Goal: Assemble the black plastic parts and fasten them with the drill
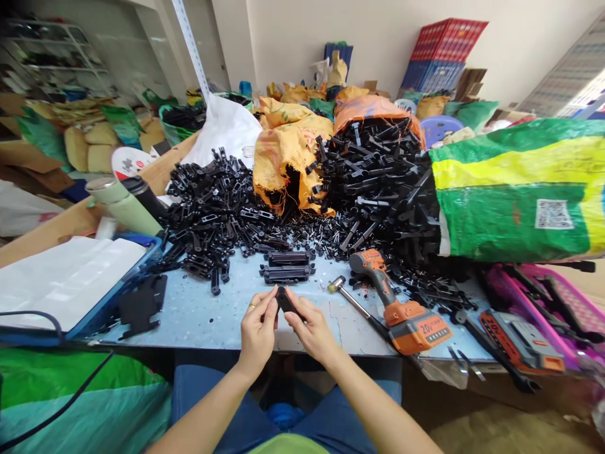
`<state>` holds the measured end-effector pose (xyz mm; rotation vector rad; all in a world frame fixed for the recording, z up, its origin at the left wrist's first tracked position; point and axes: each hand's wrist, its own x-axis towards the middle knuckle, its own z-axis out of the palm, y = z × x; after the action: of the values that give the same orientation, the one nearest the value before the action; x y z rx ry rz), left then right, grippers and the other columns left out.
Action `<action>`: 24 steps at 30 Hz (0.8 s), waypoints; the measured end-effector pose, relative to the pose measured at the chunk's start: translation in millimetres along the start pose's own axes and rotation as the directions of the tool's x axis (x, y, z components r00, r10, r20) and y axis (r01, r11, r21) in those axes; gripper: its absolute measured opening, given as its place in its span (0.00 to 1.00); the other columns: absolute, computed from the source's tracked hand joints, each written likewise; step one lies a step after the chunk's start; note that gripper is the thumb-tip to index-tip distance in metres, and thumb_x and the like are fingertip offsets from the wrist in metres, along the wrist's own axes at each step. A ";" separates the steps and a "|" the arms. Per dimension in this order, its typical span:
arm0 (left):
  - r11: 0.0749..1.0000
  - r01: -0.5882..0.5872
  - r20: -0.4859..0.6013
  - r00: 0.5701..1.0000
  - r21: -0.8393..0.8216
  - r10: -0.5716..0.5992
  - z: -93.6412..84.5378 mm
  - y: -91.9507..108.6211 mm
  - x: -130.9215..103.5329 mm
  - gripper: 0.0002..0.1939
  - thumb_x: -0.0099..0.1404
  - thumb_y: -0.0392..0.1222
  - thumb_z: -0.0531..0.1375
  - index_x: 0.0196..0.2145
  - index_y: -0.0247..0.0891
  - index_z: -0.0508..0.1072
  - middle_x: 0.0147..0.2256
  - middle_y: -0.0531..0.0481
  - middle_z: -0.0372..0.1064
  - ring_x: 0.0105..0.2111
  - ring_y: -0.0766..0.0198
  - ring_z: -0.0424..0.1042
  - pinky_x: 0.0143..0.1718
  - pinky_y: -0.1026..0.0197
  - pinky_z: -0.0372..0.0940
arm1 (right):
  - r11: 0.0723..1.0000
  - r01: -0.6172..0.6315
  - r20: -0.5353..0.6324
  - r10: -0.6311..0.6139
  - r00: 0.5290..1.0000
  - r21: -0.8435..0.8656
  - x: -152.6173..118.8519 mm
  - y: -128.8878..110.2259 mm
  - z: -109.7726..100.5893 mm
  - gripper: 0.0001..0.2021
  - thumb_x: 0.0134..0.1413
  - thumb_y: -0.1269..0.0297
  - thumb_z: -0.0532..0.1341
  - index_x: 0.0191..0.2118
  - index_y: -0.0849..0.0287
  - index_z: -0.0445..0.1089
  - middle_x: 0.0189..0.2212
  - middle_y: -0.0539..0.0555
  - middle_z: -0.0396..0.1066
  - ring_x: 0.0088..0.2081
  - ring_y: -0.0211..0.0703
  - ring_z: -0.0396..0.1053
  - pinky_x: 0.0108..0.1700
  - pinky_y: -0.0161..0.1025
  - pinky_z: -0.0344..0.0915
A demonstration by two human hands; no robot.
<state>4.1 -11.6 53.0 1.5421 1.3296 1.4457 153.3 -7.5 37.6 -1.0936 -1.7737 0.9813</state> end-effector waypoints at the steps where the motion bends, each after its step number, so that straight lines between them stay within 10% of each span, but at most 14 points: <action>1: 1.000 -0.002 -0.031 1.000 -0.012 0.002 2.6 1.2 -0.5 0.16 0.67 0.41 0.49 0.49 0.39 0.69 0.40 0.45 0.64 0.38 0.63 0.68 0.40 0.59 0.65 | 1.000 0.014 -0.042 -0.014 0.999 0.006 -2.8 -1.1 4.7 0.24 0.61 0.57 0.51 0.61 0.52 0.52 0.38 0.55 0.65 0.34 0.38 0.64 0.39 0.39 0.66; 9: 0.965 0.158 -0.038 0.987 0.209 -0.153 12.9 -28.5 -11.1 0.19 0.67 0.40 0.46 0.55 0.39 0.61 0.45 0.41 0.62 0.31 0.64 0.69 0.31 0.57 0.69 | 0.860 0.010 0.208 0.113 0.972 -0.510 50.1 5.1 -29.8 0.21 0.62 0.56 0.47 0.59 0.52 0.57 0.48 0.56 0.66 0.48 0.44 0.64 0.49 0.40 0.61; 12: 0.846 -0.157 0.236 0.971 0.510 0.038 9.4 -34.3 -6.4 0.26 0.60 0.31 0.52 0.56 0.42 0.60 0.52 0.40 0.57 0.52 0.49 0.60 0.51 0.41 0.58 | 0.547 -0.281 -0.123 0.308 0.943 -0.788 111.6 15.9 -75.7 0.16 0.60 0.65 0.50 0.53 0.55 0.62 0.47 0.59 0.67 0.51 0.48 0.61 0.49 0.42 0.59; 15: 0.687 -0.527 0.622 0.771 0.500 0.138 5.7 -31.3 6.7 0.24 0.58 0.27 0.52 0.50 0.45 0.66 0.48 0.45 0.64 0.53 0.50 0.58 0.56 0.33 0.43 | 0.430 -0.489 -0.354 0.358 0.864 -0.759 159.2 25.9 -118.3 0.15 0.57 0.72 0.50 0.50 0.70 0.61 0.44 0.72 0.66 0.51 0.57 0.61 0.48 0.51 0.57; 17: 0.605 -0.616 0.701 0.701 0.504 0.129 3.7 -28.2 14.2 0.21 0.60 0.26 0.50 0.48 0.43 0.67 0.40 0.47 0.67 0.46 0.55 0.64 0.56 0.34 0.44 | 0.424 -0.556 -0.422 0.373 0.826 -0.715 173.8 31.0 -136.0 0.19 0.55 0.72 0.53 0.52 0.73 0.56 0.42 0.75 0.66 0.49 0.59 0.64 0.47 0.53 0.57; 24: 0.488 -0.574 0.632 0.773 0.658 0.056 -16.1 -29.5 16.7 0.17 0.62 0.29 0.50 0.49 0.38 0.65 0.36 0.45 0.67 0.38 0.56 0.65 0.46 0.46 0.58 | 0.588 -0.643 -0.454 0.458 0.764 -0.490 149.0 33.1 -137.6 0.28 0.52 0.68 0.54 0.57 0.69 0.46 0.40 0.66 0.69 0.41 0.49 0.69 0.40 0.42 0.63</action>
<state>-20.5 9.6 34.3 2.7202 1.4567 0.3462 244.6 168.0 93.2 -2.2178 -1.5537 0.4972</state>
